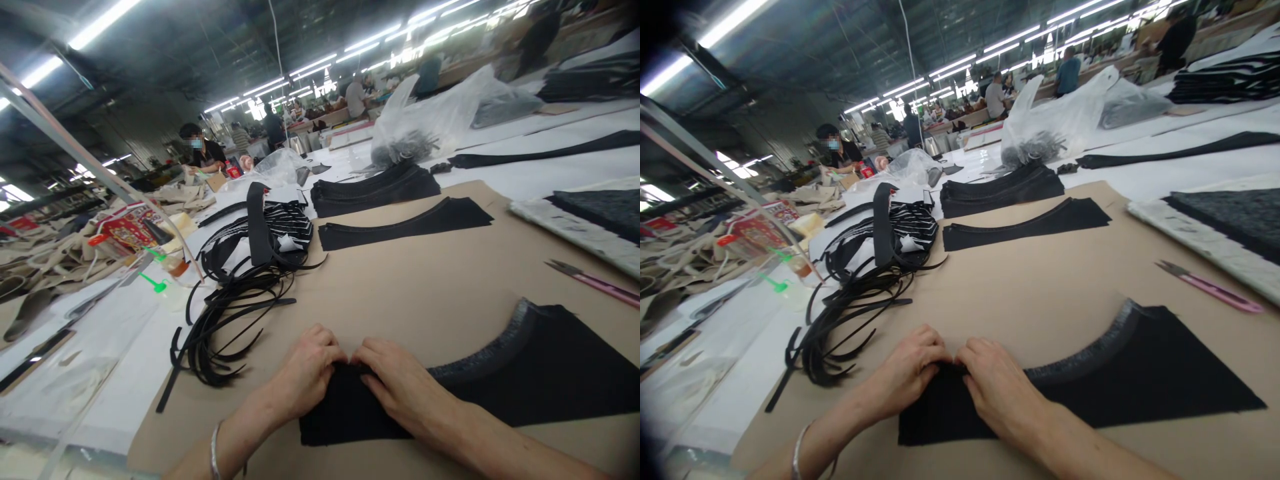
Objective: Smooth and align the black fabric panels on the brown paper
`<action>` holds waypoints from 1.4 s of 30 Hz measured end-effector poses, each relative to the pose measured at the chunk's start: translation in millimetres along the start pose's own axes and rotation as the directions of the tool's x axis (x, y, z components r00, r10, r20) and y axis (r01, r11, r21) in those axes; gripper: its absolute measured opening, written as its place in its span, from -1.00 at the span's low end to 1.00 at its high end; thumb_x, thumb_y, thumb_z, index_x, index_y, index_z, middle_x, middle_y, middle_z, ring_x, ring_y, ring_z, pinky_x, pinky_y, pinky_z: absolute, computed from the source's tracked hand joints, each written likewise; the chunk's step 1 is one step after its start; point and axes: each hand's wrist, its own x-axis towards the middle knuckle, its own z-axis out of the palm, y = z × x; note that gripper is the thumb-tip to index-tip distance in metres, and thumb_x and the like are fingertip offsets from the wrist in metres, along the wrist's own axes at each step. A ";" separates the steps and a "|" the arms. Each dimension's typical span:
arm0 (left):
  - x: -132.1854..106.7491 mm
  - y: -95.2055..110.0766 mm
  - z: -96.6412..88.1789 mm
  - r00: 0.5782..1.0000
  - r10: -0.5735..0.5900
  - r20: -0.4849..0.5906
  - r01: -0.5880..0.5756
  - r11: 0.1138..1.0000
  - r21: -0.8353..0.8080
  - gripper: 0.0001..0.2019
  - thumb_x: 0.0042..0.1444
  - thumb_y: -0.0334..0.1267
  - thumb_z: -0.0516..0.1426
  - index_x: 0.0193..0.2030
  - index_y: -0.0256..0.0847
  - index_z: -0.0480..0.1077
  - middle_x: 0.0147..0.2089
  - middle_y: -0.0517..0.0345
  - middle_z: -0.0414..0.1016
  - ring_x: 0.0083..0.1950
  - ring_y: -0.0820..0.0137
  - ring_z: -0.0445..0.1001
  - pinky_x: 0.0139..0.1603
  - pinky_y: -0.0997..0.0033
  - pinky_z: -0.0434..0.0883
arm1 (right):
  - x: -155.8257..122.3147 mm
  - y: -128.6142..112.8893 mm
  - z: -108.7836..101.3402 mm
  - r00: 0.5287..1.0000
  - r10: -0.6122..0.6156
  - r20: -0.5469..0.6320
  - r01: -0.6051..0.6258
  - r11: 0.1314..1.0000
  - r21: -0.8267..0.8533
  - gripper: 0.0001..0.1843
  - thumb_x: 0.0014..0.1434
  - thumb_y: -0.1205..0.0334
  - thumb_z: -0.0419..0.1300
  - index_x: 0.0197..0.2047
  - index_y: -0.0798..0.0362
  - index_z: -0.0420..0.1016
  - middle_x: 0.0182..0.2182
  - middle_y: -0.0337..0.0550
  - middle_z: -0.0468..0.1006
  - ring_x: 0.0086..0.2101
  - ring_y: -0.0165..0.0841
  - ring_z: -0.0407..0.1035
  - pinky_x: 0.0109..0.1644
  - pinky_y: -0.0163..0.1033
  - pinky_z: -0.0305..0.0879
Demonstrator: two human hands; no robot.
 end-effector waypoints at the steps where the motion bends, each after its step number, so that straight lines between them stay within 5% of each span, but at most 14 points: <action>1: 0.3 0.8 0.6 1.000 -0.002 -0.001 0.002 1.000 0.010 -0.64 0.04 -0.62 0.02 -0.19 -0.13 0.49 -0.24 0.15 0.40 -0.09 0.35 0.31 -0.06 0.34 0.32 | 0.2 0.4 0.8 1.000 -0.002 -0.007 0.002 1.000 -0.004 -0.70 0.10 0.55 0.07 -0.17 0.06 0.46 -0.21 -0.16 0.45 -0.16 -0.30 0.32 0.00 -0.19 0.22; 19: -6.6 2.1 4.4 0.999 0.036 0.019 -0.038 0.995 0.088 -0.75 0.20 -0.53 -0.02 -0.25 -0.18 0.43 -0.26 0.14 0.40 -0.12 0.36 0.31 -0.13 0.40 0.32 | -6.3 5.7 6.5 0.991 -0.124 -0.042 0.121 0.990 -0.068 -0.69 0.24 0.52 -0.04 -0.16 0.07 0.47 -0.25 -0.09 0.40 -0.21 -0.27 0.27 -0.06 -0.12 0.26; 24: -15.9 3.5 16.7 0.997 0.071 -0.044 -0.063 0.984 0.167 -0.76 0.24 -0.49 -0.03 -0.18 -0.20 0.44 -0.25 0.12 0.42 -0.15 0.34 0.34 -0.11 0.34 0.37 | -7.5 9.1 11.2 0.976 -0.213 -0.040 0.200 0.956 -0.213 -0.64 0.16 0.59 -0.03 -0.12 0.09 0.47 -0.25 -0.08 0.40 -0.23 -0.26 0.24 -0.09 -0.12 0.25; 31: -30.5 -2.8 33.1 0.946 0.227 -0.231 -0.163 0.950 0.267 -0.69 0.27 -0.48 -0.08 0.03 -0.26 0.39 -0.08 0.06 0.52 0.07 0.30 0.37 0.09 0.24 0.40 | -9.6 15.8 17.0 0.941 -0.331 -0.073 0.293 0.902 -0.318 -0.67 0.12 0.61 0.05 -0.13 0.10 0.44 -0.26 -0.11 0.40 -0.25 -0.28 0.24 -0.09 -0.15 0.23; 42: -39.2 8.9 34.7 0.937 0.168 -0.308 -0.065 0.945 0.320 -0.55 0.19 -0.54 -0.13 0.19 -0.32 0.27 0.01 0.04 0.53 0.11 0.25 0.38 0.14 0.20 0.37 | -11.5 17.3 21.3 0.876 -0.482 -0.030 0.373 0.715 -0.592 -0.61 0.06 0.56 0.13 -0.01 0.17 0.38 -0.24 -0.12 0.40 -0.25 -0.26 0.23 -0.05 -0.09 0.16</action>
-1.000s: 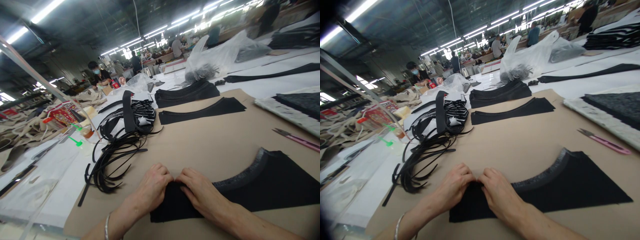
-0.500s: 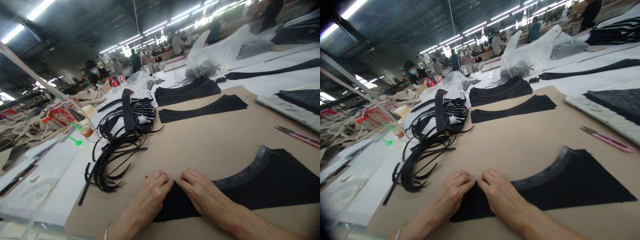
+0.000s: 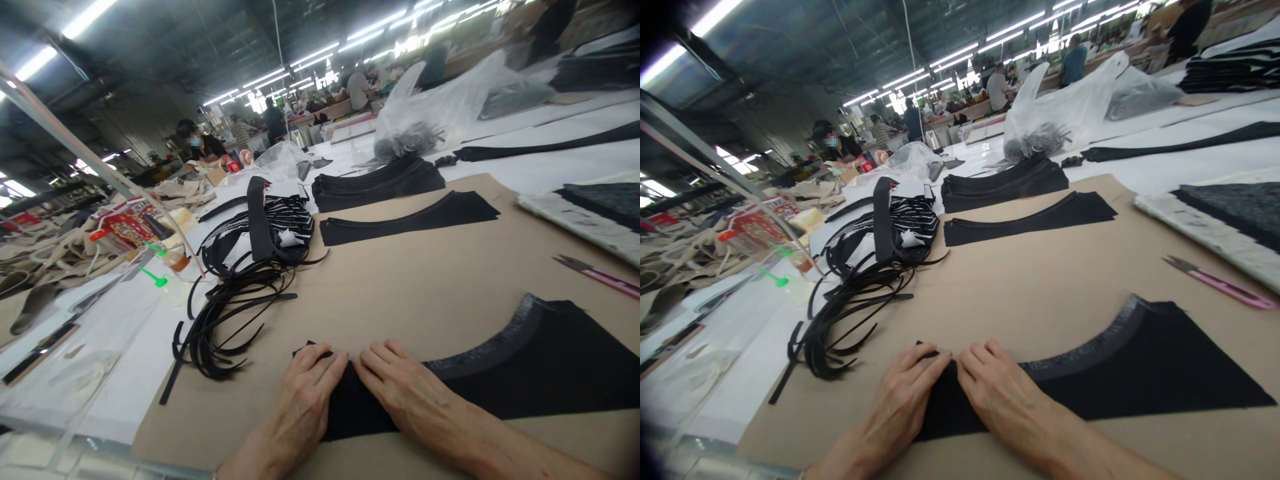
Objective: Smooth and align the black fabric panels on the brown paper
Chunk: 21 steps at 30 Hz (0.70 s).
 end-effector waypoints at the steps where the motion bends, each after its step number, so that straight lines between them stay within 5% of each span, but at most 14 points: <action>1: -0.1 1.2 0.2 1.000 0.006 -0.010 -0.006 1.000 0.027 -0.53 0.17 -0.55 -0.13 0.21 -0.33 0.25 0.01 0.04 0.53 0.12 0.25 0.38 0.15 0.21 0.36 | -0.2 -0.7 -0.1 1.000 -0.013 -0.004 0.013 1.000 -0.022 -0.62 0.06 0.55 0.13 -0.02 0.18 0.38 -0.24 -0.11 0.40 -0.25 -0.25 0.23 -0.05 -0.08 0.16; 7: -6.2 2.6 4.2 0.996 0.083 -0.033 -0.080 0.994 0.077 -0.54 0.17 -0.54 -0.11 0.21 -0.36 0.26 0.08 0.02 0.49 0.16 0.23 0.36 0.19 0.22 0.29 | -0.1 -2.2 -0.3 0.999 -0.038 0.019 0.040 0.994 -0.102 -0.76 0.10 0.51 0.10 -0.15 0.15 0.41 -0.28 -0.11 0.37 -0.26 -0.24 0.22 -0.07 -0.03 0.14; 11: -4.1 -3.7 6.2 0.987 -0.126 -0.101 0.115 0.987 -0.112 -0.67 0.22 -0.52 -0.03 0.07 -0.23 0.35 -0.13 0.10 0.55 0.07 0.27 0.38 0.08 0.23 0.36 | 0.3 -0.8 -0.3 0.999 -0.046 0.020 0.048 0.993 -0.112 -0.71 0.09 0.50 0.11 -0.08 0.16 0.39 -0.24 -0.09 0.37 -0.23 -0.22 0.22 -0.03 -0.01 0.12; 15: 3.5 -4.7 3.9 0.959 -0.271 -0.082 0.256 0.953 -0.161 -0.71 0.20 -0.48 0.03 0.01 -0.18 0.38 -0.14 0.07 0.48 -0.03 0.26 0.36 0.00 0.19 0.35 | 0.8 -2.0 -1.7 0.999 -0.040 0.023 0.043 0.992 -0.122 -0.79 0.10 0.50 0.10 -0.17 0.13 0.40 -0.29 -0.13 0.36 -0.27 -0.24 0.22 -0.05 -0.01 0.12; 21: -0.5 -1.1 7.7 0.993 -0.095 -0.069 0.090 0.994 -0.069 -0.66 0.23 -0.49 -0.04 0.05 -0.14 0.39 -0.08 0.13 0.51 0.02 0.29 0.35 0.11 0.19 0.18 | 0.8 -3.8 -1.6 0.999 -0.024 0.033 0.028 0.994 -0.106 -0.75 0.12 0.51 0.10 -0.11 0.14 0.39 -0.27 -0.12 0.37 -0.24 -0.22 0.23 -0.03 0.00 0.10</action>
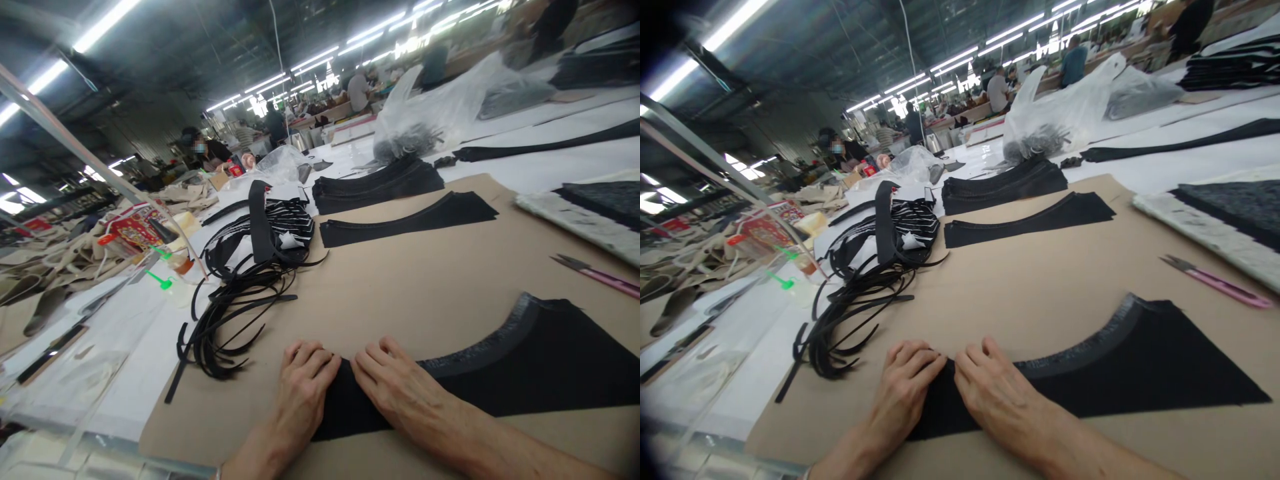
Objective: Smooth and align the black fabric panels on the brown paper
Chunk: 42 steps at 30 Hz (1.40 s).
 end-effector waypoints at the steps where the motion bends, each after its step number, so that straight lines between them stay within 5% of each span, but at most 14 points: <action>1: -1.2 0.0 -0.1 1.000 0.025 -0.003 -0.025 0.999 0.022 -0.65 0.22 -0.49 -0.04 0.07 -0.15 0.38 -0.06 0.13 0.52 0.05 0.29 0.34 0.14 0.18 0.13 | 1.3 0.9 -1.4 1.000 0.004 0.007 -0.004 1.000 0.019 -0.77 0.13 0.51 0.10 -0.13 0.13 0.39 -0.27 -0.12 0.38 -0.24 -0.23 0.24 -0.04 -0.01 0.10; 3: -0.6 1.3 -3.0 1.000 0.010 -0.003 -0.010 1.000 0.025 -0.64 0.20 -0.52 -0.04 0.03 -0.14 0.40 -0.06 0.16 0.52 0.09 0.30 0.33 0.18 0.16 0.06 | 4.7 4.2 -7.2 0.999 0.031 0.034 -0.034 0.995 0.090 -0.77 0.14 0.51 0.11 -0.14 0.09 0.38 -0.28 -0.15 0.40 -0.27 -0.25 0.26 -0.08 -0.05 0.12; 7: 15.0 12.6 -13.8 0.976 -0.216 0.021 0.217 0.975 -0.042 -0.69 0.16 -0.53 -0.01 -0.14 -0.08 0.44 -0.14 0.18 0.49 0.03 0.29 0.35 0.14 0.09 0.09 | 7.2 16.8 -26.8 0.967 0.207 0.150 -0.243 0.925 0.291 -0.74 0.16 0.39 0.17 -0.06 0.03 0.34 -0.24 -0.16 0.45 -0.22 -0.23 0.32 -0.07 -0.06 0.15; 10: 32.1 25.2 -14.4 0.936 -0.319 0.150 0.336 0.936 -0.105 -0.74 0.10 -0.44 0.11 -0.09 -0.06 0.42 -0.12 0.14 0.45 0.03 0.24 0.35 0.12 0.05 0.14 | 2.4 28.0 -39.4 0.927 0.277 0.253 -0.356 0.861 0.363 -0.69 0.12 0.30 0.25 -0.06 0.05 0.33 -0.17 -0.10 0.47 -0.14 -0.18 0.34 0.02 0.01 0.12; 13: 45.8 34.7 -8.0 0.903 -0.306 0.300 0.372 0.908 -0.194 -0.71 0.03 -0.46 0.16 -0.11 -0.05 0.41 -0.13 0.18 0.45 0.01 0.26 0.36 0.11 0.07 0.16 | -1.7 37.3 -47.3 0.896 0.270 0.353 -0.400 0.834 0.379 -0.72 0.09 0.33 0.22 -0.11 0.07 0.33 -0.16 -0.08 0.48 -0.14 -0.16 0.35 0.07 0.10 0.08; 18: 58.6 41.5 -4.1 0.876 -0.268 0.400 0.366 0.911 -0.191 -0.72 -0.02 -0.56 0.08 -0.24 -0.11 0.41 -0.20 0.22 0.46 -0.04 0.29 0.36 0.07 0.13 0.18 | 2.4 47.6 -55.4 0.850 0.237 0.471 -0.442 0.808 0.390 -0.83 0.05 0.32 0.20 -0.23 0.06 0.40 -0.24 -0.09 0.48 -0.18 -0.16 0.36 0.05 0.09 0.11; 23: 66.6 44.7 -8.1 0.853 -0.274 0.444 0.384 0.906 -0.178 -0.74 -0.06 -0.56 0.07 -0.28 -0.14 0.39 -0.24 0.22 0.44 -0.11 0.32 0.38 -0.03 0.23 0.24 | 7.6 52.1 -56.1 0.834 0.242 0.496 -0.457 0.807 0.375 -0.93 0.03 0.32 0.20 -0.33 0.05 0.45 -0.25 -0.10 0.46 -0.19 -0.17 0.36 -0.05 -0.02 0.18; 34: 75.6 48.2 -3.1 0.827 -0.288 0.482 0.405 0.901 -0.156 -0.79 -0.12 -0.55 0.08 -0.37 -0.16 0.32 -0.33 0.22 0.41 -0.23 0.34 0.36 -0.19 0.36 0.29 | -2.7 47.9 -54.6 0.852 0.249 0.461 -0.454 0.789 0.414 -0.79 -0.03 0.40 0.15 -0.25 0.07 0.43 -0.26 -0.07 0.53 -0.18 -0.15 0.39 -0.02 -0.02 0.13; 42: 70.1 51.9 -2.1 0.850 -0.266 0.454 0.375 0.912 -0.168 -0.75 -0.08 -0.57 0.09 -0.31 -0.14 0.38 -0.25 0.21 0.41 -0.13 0.32 0.36 -0.08 0.32 0.30 | -9.6 50.2 -49.4 0.864 0.268 0.426 -0.456 0.776 0.436 -0.92 0.02 0.37 0.17 -0.35 0.05 0.44 -0.33 -0.14 0.51 -0.29 -0.24 0.38 -0.17 -0.15 0.17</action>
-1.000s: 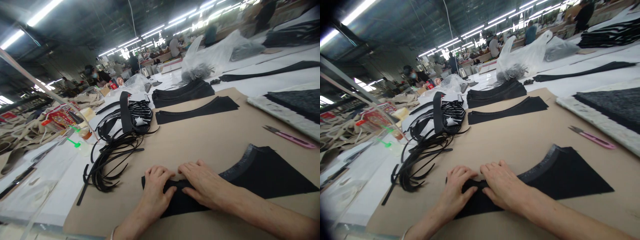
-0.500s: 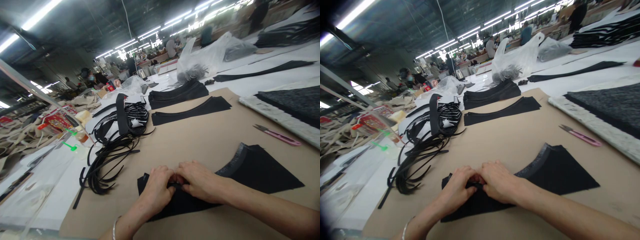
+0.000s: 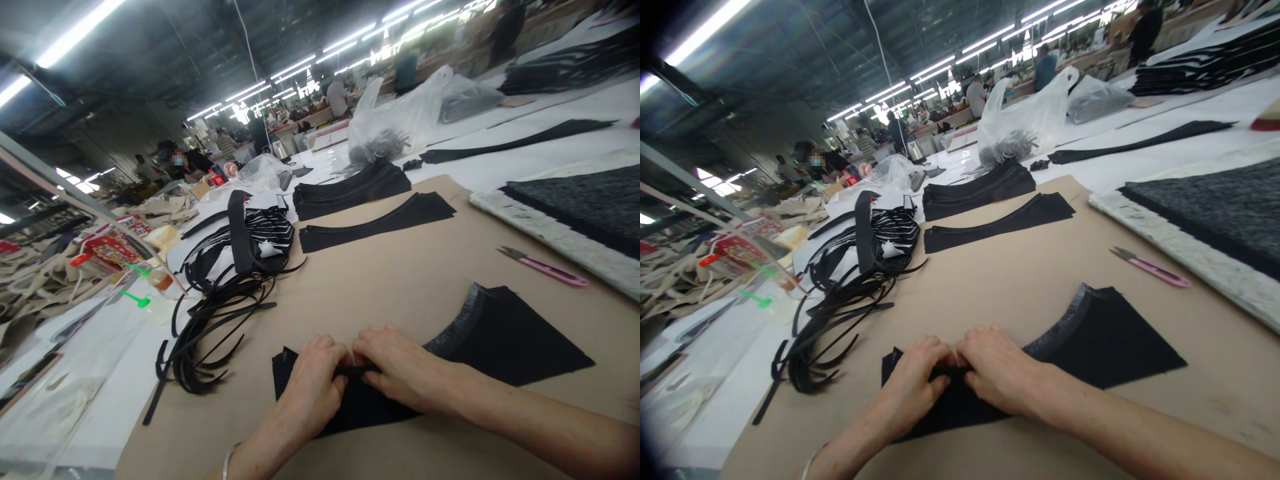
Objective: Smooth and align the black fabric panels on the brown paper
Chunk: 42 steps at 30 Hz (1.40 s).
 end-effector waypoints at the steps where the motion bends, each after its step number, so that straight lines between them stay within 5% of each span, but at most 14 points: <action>1: -0.8 -0.4 1.1 1.000 0.000 -0.005 0.000 1.000 0.001 -0.76 -0.07 -0.57 0.09 -0.32 -0.15 0.38 -0.24 0.20 0.41 -0.12 0.32 0.36 -0.08 0.33 0.31 | -1.1 1.3 1.6 1.000 -0.001 -0.008 0.001 1.000 0.022 -0.91 0.03 0.38 0.16 -0.35 0.05 0.44 -0.34 -0.15 0.51 -0.29 -0.26 0.38 -0.17 -0.16 0.17; 7: -6.4 -5.7 9.5 0.997 0.047 -0.054 -0.046 0.999 0.016 -0.70 0.00 -0.60 0.06 -0.27 -0.13 0.44 -0.22 0.19 0.41 -0.10 0.34 0.37 -0.08 0.35 0.33 | -5.1 6.4 8.7 0.999 -0.032 -0.037 0.037 0.989 0.140 -0.86 0.05 0.46 0.14 -0.31 0.07 0.43 -0.34 -0.18 0.48 -0.27 -0.32 0.36 -0.17 -0.24 0.20; 16: -21.0 -9.1 27.5 0.960 0.216 -0.176 -0.191 0.970 0.149 -0.68 0.26 -0.47 -0.10 -0.17 -0.18 0.46 -0.27 0.09 0.39 -0.22 0.36 0.38 -0.21 0.39 0.42 | -20.5 10.3 18.3 0.967 -0.207 -0.151 0.221 0.972 0.082 -0.79 0.25 0.49 0.01 -0.25 0.08 0.43 -0.29 -0.15 0.40 -0.25 -0.34 0.30 -0.16 -0.26 0.25; 24: -36.2 -16.3 44.2 0.859 0.394 -0.326 -0.302 0.905 0.300 -0.62 0.25 -0.48 -0.10 0.14 -0.29 0.34 -0.06 -0.01 0.48 -0.04 0.26 0.42 0.01 0.23 0.44 | -23.0 20.6 26.1 0.928 -0.342 -0.149 0.330 0.939 -0.101 -0.79 0.26 0.51 -0.02 -0.26 0.10 0.40 -0.29 -0.13 0.39 -0.28 -0.32 0.25 -0.15 -0.21 0.22; 34: -36.0 -9.3 38.7 0.884 0.361 -0.297 -0.268 0.912 0.309 -0.57 0.20 -0.48 -0.11 0.16 -0.28 0.35 -0.06 -0.02 0.50 -0.07 0.26 0.44 -0.02 0.22 0.41 | -24.2 25.7 26.3 0.894 -0.427 -0.136 0.387 0.889 -0.247 -0.75 0.15 0.58 0.04 -0.17 0.10 0.38 -0.28 -0.15 0.38 -0.26 -0.31 0.24 -0.13 -0.20 0.20; 42: -45.4 -12.1 51.8 0.796 0.526 -0.299 -0.212 0.705 0.676 -0.56 0.22 -0.48 -0.16 0.14 -0.37 0.36 0.06 0.01 0.50 0.12 0.28 0.38 0.17 0.33 0.20 | -27.2 26.3 29.3 0.845 -0.522 -0.115 0.442 0.804 -0.398 -0.76 0.20 0.49 0.05 -0.07 0.15 0.37 -0.27 -0.11 0.40 -0.28 -0.25 0.24 -0.13 -0.11 0.20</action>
